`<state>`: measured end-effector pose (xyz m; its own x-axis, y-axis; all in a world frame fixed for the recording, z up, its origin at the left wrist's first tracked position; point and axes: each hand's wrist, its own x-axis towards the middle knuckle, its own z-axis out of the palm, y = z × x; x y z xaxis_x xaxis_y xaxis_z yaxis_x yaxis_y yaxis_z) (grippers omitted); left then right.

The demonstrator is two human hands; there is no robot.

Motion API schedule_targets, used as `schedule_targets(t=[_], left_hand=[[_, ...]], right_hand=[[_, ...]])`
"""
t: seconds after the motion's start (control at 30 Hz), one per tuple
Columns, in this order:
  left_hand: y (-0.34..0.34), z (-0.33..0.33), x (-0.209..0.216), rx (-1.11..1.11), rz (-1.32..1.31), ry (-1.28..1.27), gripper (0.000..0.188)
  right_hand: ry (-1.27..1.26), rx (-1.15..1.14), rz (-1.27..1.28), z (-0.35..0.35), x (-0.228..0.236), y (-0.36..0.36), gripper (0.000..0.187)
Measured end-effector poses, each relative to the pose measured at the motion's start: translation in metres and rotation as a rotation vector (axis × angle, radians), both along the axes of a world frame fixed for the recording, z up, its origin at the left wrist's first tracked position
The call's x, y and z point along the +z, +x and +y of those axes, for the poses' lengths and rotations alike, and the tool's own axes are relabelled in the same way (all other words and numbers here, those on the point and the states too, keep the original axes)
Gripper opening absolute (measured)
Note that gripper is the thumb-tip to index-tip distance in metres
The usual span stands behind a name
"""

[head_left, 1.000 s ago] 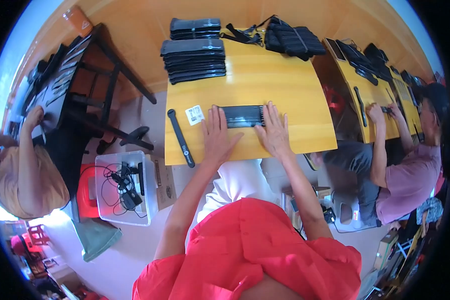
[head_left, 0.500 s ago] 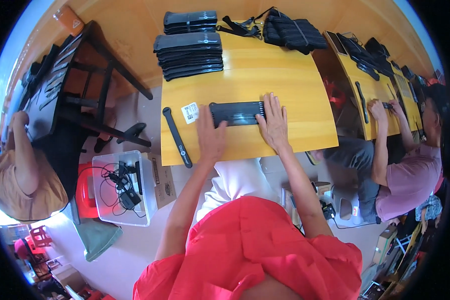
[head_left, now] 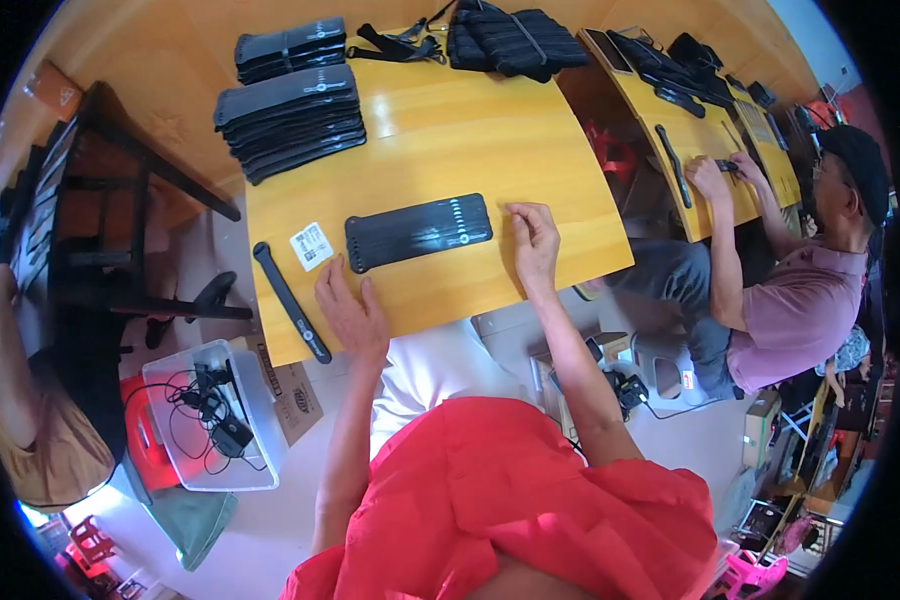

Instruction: Applying labels to black straps and bundling them together with rubber bands.

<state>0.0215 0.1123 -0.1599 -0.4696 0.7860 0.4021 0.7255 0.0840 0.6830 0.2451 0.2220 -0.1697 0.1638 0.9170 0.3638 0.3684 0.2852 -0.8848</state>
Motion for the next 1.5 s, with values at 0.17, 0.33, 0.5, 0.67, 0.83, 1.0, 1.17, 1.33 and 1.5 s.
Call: schedule_targets(t=[0.17,0.33,0.5,0.67,0.83,1.0,1.17,1.33,1.5], left_hand=[[0.005,0.003,0.002,0.020,0.037,-0.102,0.042],[0.007,0.004,0.004,0.038,0.025,-0.145,0.042],[0.009,0.005,0.005,0.055,-0.003,-0.160,0.042],[0.008,0.005,0.005,0.066,0.007,-0.190,0.042],[0.008,0.006,0.005,0.065,0.005,-0.207,0.042],[0.008,0.006,0.005,0.071,0.019,-0.205,0.040],[0.008,0.007,0.005,0.065,0.032,-0.201,0.039],[0.008,0.006,0.004,0.068,0.041,-0.196,0.039],[0.008,0.006,0.002,0.065,0.041,-0.204,0.038]], right_hand=[[0.152,0.089,-0.427,0.018,0.014,0.021,0.014],[-0.038,0.234,-0.345,0.053,0.020,0.017,0.010],[-0.207,0.416,-0.121,0.095,0.005,0.014,0.011],[-0.468,0.667,0.009,0.108,0.012,0.004,0.009],[-0.526,0.725,0.005,0.109,0.022,0.006,0.012],[-0.524,0.714,-0.070,0.109,0.024,0.004,0.015],[-0.463,0.676,-0.125,0.110,0.020,0.002,0.018],[-0.451,0.689,-0.191,0.109,0.021,-0.001,0.017],[-0.427,0.704,-0.262,0.107,0.026,-0.001,0.016]])
